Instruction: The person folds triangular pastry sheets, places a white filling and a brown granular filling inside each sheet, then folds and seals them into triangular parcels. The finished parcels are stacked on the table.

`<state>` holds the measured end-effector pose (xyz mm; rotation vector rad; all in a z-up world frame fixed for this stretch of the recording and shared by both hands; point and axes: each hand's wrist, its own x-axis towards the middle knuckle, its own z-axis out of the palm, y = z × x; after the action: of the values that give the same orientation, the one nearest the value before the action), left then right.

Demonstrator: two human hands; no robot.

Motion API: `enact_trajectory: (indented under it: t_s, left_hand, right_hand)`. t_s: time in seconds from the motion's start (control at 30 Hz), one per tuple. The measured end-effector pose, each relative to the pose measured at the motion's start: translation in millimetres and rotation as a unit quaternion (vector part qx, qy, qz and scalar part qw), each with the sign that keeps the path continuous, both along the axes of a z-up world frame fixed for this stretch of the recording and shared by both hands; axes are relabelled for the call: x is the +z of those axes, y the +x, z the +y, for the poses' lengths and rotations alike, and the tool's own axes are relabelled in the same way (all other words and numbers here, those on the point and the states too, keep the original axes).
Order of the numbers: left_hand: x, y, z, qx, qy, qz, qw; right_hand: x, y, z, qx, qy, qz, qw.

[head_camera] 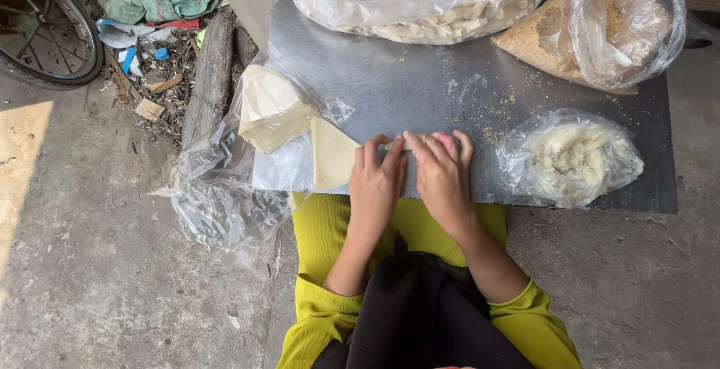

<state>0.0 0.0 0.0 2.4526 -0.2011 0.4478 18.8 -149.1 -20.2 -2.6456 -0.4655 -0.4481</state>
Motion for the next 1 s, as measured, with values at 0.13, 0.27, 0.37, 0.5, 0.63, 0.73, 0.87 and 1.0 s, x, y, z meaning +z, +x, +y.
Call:
enact_trajectory:
  t_s: [0.13, 0.27, 0.37, 0.5, 0.63, 0.73, 0.87, 1.0]
  left_hand:
    - [4, 5, -7, 0.017, 0.037, -0.049, 0.998]
    - [8, 8, -10, 0.03, 0.052, -0.074, 0.995]
    - [13, 5, -7, 0.018, 0.001, -0.075, 0.997]
    - [26, -13, 16, 0.005, -0.065, -0.08, 0.995]
    - [42, -29, 58, 0.034, 0.007, -0.031, 0.999]
    - [49, -31, 74, 0.055, 0.035, -0.021, 0.998]
    - [51, -32, 82, 0.05, 0.012, -0.009, 0.999]
    - [47, -30, 85, 0.054, 0.014, -0.032, 0.998]
  right_hand:
    - [24, -4, 10, 0.015, -0.046, -0.038, 0.998]
    - [41, 11, 13, 0.025, -0.1, -0.074, 0.992]
    - [53, 21, 14, 0.04, -0.082, -0.055, 0.994]
    - [84, 20, -8, 0.078, 0.011, 0.09, 0.993]
    - [128, 43, -44, 0.03, 0.03, 0.255, 0.966]
    - [146, 72, -42, -0.032, 0.292, 0.058, 0.954]
    - [142, 76, -29, 0.097, 0.331, -0.072, 0.936]
    - [119, 61, -13, 0.083, 0.257, -0.044, 0.962]
